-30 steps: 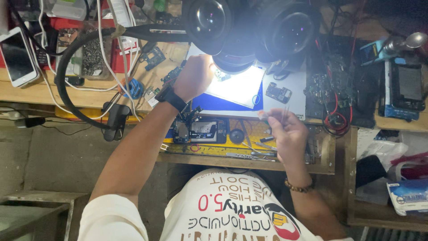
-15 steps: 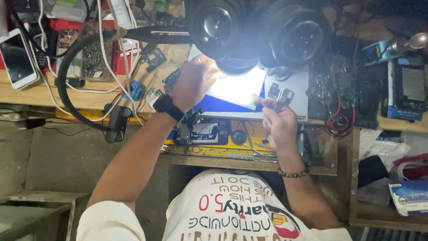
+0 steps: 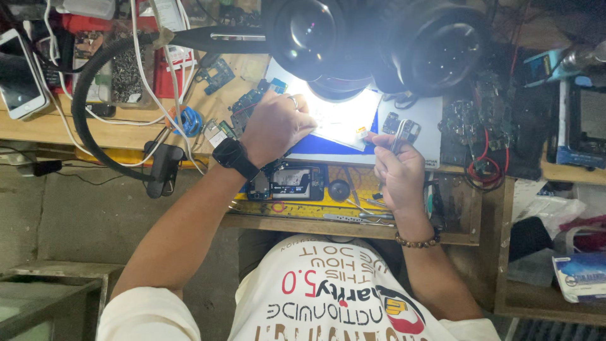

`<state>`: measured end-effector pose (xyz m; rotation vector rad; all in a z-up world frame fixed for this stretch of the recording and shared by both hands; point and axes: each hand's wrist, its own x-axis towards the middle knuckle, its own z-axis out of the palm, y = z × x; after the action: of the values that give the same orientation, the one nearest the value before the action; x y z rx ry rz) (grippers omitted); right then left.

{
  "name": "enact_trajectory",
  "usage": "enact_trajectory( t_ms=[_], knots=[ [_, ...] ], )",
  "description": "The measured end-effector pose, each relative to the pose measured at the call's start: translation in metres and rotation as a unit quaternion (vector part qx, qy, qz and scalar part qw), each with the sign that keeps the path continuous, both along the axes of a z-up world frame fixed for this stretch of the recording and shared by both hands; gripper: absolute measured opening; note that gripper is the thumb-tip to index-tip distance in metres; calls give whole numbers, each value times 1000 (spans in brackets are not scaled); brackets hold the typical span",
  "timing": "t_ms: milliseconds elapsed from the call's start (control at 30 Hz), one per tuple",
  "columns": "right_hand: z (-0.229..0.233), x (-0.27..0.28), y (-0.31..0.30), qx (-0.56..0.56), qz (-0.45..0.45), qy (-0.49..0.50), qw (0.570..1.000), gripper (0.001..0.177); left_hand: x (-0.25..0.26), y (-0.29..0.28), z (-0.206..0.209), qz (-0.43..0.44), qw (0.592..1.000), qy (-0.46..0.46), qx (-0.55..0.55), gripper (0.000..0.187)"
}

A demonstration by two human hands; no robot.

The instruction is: The person works on a cluttered workbench, handling various electronic components and circuit boards under a magnifying lamp. They use a soldering iron to work on the boards, occasionally picking up and inspecting different parts.

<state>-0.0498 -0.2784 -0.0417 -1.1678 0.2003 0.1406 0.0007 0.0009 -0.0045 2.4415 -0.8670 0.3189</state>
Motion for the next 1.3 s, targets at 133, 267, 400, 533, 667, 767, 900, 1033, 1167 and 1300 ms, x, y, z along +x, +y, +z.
enact_trajectory(
  t_ms=[133,267,400,533,667,767,900,1033,1167,1300],
  knots=[
    [1,2,1,-5,-5,1,1000,17,1,0,0,-2,1000,-1,-14,4],
    [3,3,1,-4,-1,-2,1000,16,5,1,2,10,1000,-4,4,8],
    [4,3,2,-3,-1,-1,1000,17,8,4,3,5,1000,-17,5,23],
    [4,3,2,-2,-1,-5,1000,16,9,5,3,6,1000,17,-4,21],
    [2,3,0,5,-3,5,1000,16,16,1,-1,32,998,28,-55,16],
    [0,2,0,-3,-1,-1,1000,16,25,0,-6,95,987,117,-58,22],
    [3,-1,-1,-44,13,-25,999,15,34,-5,-14,134,986,73,-75,18],
    [14,-6,3,-178,32,-117,976,11,44,-11,-18,196,977,86,-6,20],
    [22,-15,-3,-341,15,-136,930,3,43,-16,-16,221,971,90,9,18],
    [24,-20,-8,-386,3,-122,914,8,40,-18,-9,196,976,93,22,26]
  ],
)
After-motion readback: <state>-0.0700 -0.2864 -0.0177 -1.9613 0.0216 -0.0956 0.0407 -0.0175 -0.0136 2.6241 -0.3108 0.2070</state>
